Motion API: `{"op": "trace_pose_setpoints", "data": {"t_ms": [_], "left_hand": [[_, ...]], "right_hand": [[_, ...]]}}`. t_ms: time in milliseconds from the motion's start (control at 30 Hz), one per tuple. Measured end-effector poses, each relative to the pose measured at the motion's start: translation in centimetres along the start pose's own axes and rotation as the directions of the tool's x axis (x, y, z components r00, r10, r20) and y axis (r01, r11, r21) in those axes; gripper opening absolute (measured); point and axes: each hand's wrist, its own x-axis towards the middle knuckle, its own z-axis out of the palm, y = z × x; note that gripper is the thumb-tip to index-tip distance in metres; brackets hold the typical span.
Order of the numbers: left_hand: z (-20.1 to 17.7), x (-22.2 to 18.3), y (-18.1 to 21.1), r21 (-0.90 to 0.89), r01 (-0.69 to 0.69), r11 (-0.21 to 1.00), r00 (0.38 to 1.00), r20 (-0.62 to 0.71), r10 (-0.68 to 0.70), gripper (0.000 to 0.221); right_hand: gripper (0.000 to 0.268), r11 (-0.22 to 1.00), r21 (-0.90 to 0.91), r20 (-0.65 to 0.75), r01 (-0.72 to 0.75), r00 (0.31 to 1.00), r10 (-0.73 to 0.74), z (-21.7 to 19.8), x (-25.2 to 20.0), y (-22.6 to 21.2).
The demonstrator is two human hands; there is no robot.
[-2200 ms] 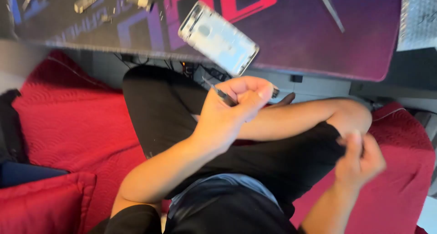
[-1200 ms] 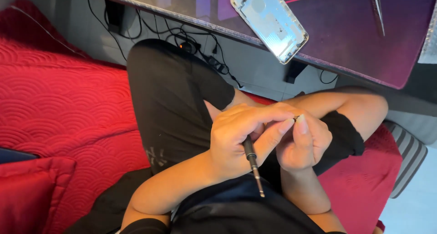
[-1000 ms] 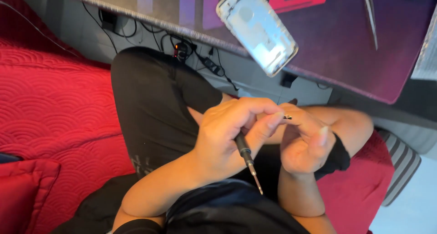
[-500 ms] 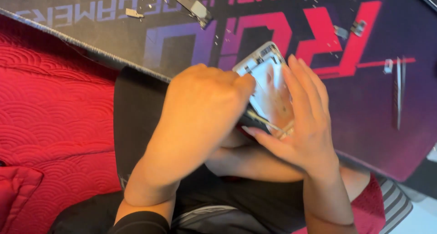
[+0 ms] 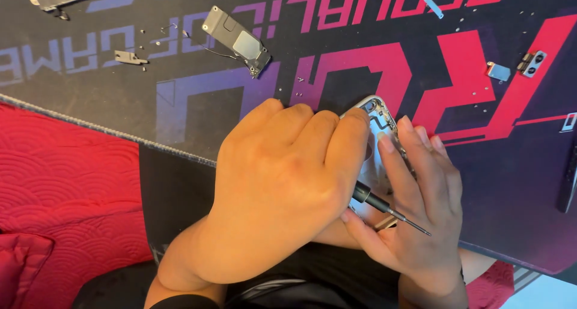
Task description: Cleaning adhesive residue and debris from the internal chassis of a disassembled mobile phone using a screwdriver and fingers.
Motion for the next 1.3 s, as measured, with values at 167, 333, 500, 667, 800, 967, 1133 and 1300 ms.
{"op": "trace_pose_setpoints", "data": {"t_ms": [167,333,500,667,800,967,1133,1300], "left_hand": [[0.1,0.1,-0.2,-0.077,0.003,0.997,0.999,-0.036,-0.006,0.026],[-1.1,-0.3,-1.1,-0.172,-0.006,0.985,1.0,-0.009,0.005,0.068],[-1.8,-1.2,-2.5,-0.261,-0.153,0.953,0.988,-0.024,0.152,0.029],[-0.4,-1.9,-2.4,-0.113,-0.174,0.978,0.985,-0.03,0.172,0.025],[-0.1,-2.0,-2.0,-0.061,-0.164,0.985,0.986,-0.029,0.162,0.022],[0.5,-1.9,-0.8,-0.029,-0.094,0.995,0.994,-0.063,0.092,0.028],[0.7,-2.0,0.0,-0.005,-0.041,0.999,0.995,-0.093,0.04,0.025],[1.1,-1.7,0.5,0.024,0.026,0.999,0.993,-0.118,-0.023,0.018]], "right_hand": [[0.072,0.999,-0.049,0.022,0.016,1.0,-0.015,0.0,0.1,0.0],[0.07,0.995,-0.093,0.036,0.039,0.999,-0.036,-0.2,0.6,-0.2],[0.073,0.995,-0.088,0.027,0.043,0.999,-0.04,-0.1,0.8,-0.2],[0.076,0.996,-0.064,0.053,0.056,0.997,-0.053,0.1,0.7,0.6],[0.078,0.996,-0.085,0.062,0.033,0.998,-0.027,0.1,0.4,0.4],[0.077,0.997,-0.077,0.064,-0.003,0.998,0.007,0.2,0.1,0.0],[0.068,0.996,-0.084,0.027,-0.035,0.999,0.037,0.2,0.2,-0.2],[0.09,0.997,-0.07,0.063,0.015,0.998,-0.011,0.4,-0.2,0.8]]}}
